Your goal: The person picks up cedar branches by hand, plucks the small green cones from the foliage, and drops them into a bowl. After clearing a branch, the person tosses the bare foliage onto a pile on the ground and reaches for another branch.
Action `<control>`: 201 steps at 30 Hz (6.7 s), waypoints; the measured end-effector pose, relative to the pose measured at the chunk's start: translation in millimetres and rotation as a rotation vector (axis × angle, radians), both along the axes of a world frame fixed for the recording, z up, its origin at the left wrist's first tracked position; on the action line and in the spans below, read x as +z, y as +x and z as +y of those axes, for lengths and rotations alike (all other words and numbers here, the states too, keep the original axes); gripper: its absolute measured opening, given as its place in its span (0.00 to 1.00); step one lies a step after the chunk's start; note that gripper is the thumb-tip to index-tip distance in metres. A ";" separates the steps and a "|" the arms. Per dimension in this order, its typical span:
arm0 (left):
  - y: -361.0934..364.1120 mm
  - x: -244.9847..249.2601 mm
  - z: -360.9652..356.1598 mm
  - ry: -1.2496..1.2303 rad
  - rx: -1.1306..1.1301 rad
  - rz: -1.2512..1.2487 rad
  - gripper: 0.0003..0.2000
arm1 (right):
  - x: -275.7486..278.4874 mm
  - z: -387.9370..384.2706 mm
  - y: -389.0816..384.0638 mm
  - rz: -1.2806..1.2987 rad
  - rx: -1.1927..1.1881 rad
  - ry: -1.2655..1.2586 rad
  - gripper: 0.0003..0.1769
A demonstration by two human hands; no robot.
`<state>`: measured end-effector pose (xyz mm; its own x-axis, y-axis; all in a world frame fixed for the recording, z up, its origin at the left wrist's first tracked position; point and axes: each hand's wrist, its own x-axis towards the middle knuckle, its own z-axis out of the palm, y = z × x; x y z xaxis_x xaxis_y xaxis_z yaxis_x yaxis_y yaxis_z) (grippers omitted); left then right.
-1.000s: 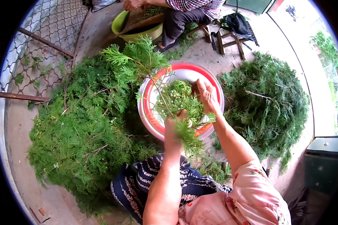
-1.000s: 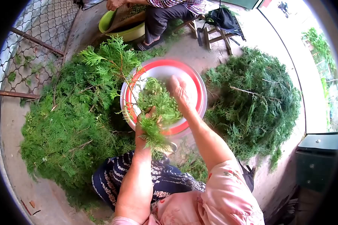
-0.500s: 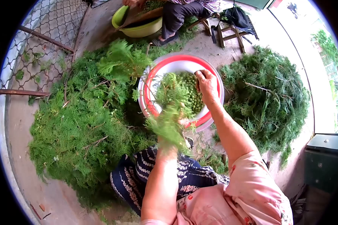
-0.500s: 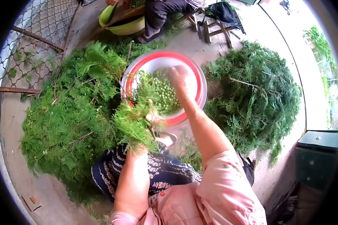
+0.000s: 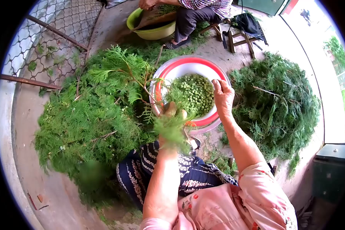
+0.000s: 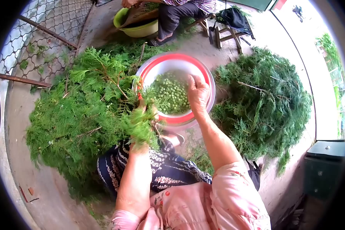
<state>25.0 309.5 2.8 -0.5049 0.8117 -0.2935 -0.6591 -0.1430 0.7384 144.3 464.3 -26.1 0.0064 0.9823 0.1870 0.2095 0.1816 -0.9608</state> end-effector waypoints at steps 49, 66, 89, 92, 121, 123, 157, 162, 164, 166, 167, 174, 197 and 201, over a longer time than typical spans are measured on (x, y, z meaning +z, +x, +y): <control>10.0 34.2 -19.7 0.009 -0.243 0.245 0.24 | 46.0 -115.7 -5.6 0.965 0.522 -0.927 0.15; 0.6 19.0 -27.9 -0.016 -0.009 0.167 0.12 | 40.7 -135.4 8.3 0.373 0.661 -0.670 0.15; -12.5 8.1 -27.3 0.074 -0.014 -0.183 0.14 | 12.5 26.7 257.4 0.545 -0.704 -0.247 0.22; -18.2 11.8 -33.4 0.135 0.012 -0.291 0.15 | -53.7 9.0 252.7 0.659 -0.469 -0.315 0.10; -177.7 57.7 -270.3 0.305 0.655 -0.226 0.13 | 71.8 -69.2 -35.7 0.351 0.443 -0.462 0.12; -185.8 57.2 -273.9 0.305 0.704 -0.267 0.11 | 90.5 -87.3 -72.3 0.340 0.603 -0.436 0.12; -244.5 53.1 -318.3 0.229 1.361 -0.369 0.07 | 15.1 -332.1 -467.2 0.041 1.079 0.276 0.10; -238.7 61.5 -311.1 0.219 1.365 -0.328 0.06 | 28.0 -375.9 -502.9 -0.263 1.114 0.301 0.26; -238.5 58.1 -314.4 0.237 1.339 -0.300 0.06 | 29.8 -379.7 -516.8 -0.312 1.146 0.290 0.26; -238.0 60.3 -317.7 0.236 1.338 -0.278 0.07 | 28.9 -375.6 -532.0 -0.295 1.212 0.240 0.23; -238.2 62.0 -318.7 0.236 1.336 -0.268 0.07 | 28.5 -373.7 -538.1 -0.277 1.238 0.196 0.23; -241.7 66.8 -321.6 0.160 1.341 -0.290 0.06 | 28.1 -369.2 -529.0 -0.167 1.396 0.291 0.15; -224.9 69.7 -241.0 -0.406 0.619 0.710 0.05 | 89.4 -278.6 -329.0 0.126 1.311 -0.265 0.12; -225.1 73.3 -236.9 -0.304 0.588 0.657 0.05 | 107.7 -259.6 -322.5 0.291 1.356 -0.659 0.06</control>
<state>-200.0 72.7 76.1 -0.9507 0.3077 0.0388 0.0211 -0.0606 0.9979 -178.2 204.7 81.6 -0.9756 0.1845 -0.1192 0.0395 -0.3862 -0.9216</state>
